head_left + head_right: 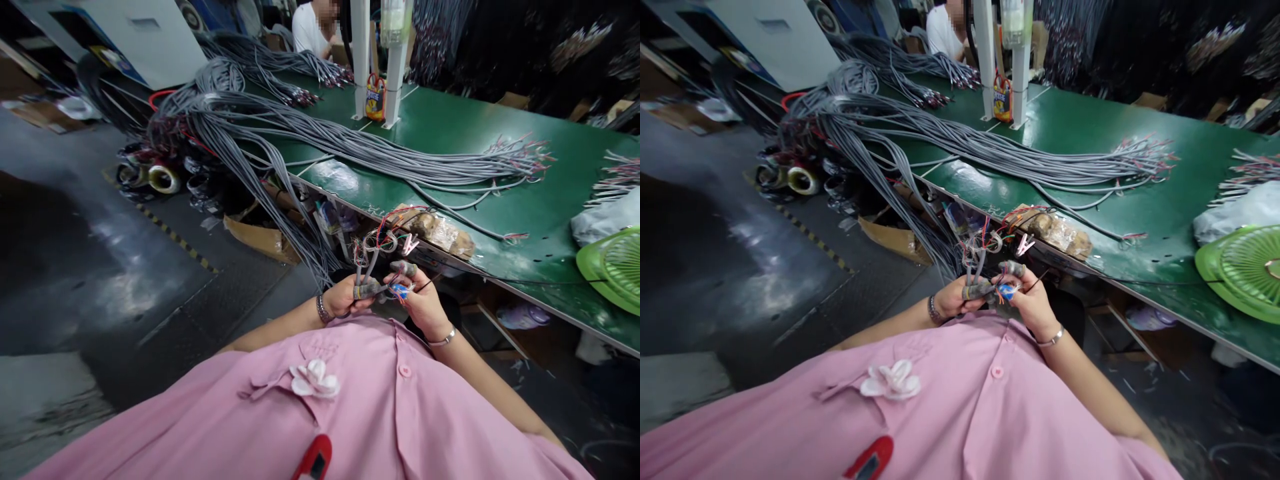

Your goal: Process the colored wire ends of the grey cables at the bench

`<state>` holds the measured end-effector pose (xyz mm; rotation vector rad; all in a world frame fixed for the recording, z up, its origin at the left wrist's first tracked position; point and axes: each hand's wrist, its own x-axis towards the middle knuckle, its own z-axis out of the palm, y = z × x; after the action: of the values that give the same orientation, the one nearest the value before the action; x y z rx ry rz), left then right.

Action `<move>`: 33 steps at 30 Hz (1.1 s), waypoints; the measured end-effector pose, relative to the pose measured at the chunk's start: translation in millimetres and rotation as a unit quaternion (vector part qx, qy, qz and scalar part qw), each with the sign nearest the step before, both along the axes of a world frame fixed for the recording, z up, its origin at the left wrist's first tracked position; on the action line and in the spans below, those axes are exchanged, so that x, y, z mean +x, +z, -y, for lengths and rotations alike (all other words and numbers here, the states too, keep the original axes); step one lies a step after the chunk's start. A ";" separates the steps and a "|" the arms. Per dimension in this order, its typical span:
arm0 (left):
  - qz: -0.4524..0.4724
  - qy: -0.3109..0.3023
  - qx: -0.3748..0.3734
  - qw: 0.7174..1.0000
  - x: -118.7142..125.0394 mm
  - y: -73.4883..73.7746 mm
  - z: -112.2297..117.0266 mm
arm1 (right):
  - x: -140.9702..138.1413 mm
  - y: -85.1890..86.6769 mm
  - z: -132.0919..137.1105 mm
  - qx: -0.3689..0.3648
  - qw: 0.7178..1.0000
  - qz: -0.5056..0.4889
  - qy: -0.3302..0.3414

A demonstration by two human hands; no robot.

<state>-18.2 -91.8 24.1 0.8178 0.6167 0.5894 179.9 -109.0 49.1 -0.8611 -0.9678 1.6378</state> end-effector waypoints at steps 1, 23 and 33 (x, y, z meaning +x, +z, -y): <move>-0.003 -0.001 0.001 1.000 -0.1 1.1 0.2 | 0.1 -0.8 -0.1 -0.004 1.000 0.000 -0.004; -0.104 -0.041 0.228 0.967 -13.3 20.4 -15.0 | 0.9 -0.2 -10.6 -0.119 0.993 -0.002 -0.001; -0.155 0.038 0.248 0.955 -24.0 17.7 -20.1 | 31.5 -13.7 -11.2 -0.126 0.991 0.038 -0.015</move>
<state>-42.2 -71.8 41.8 1.3827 0.8018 0.7046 211.4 -97.8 35.5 -1.1100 -0.8064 1.7354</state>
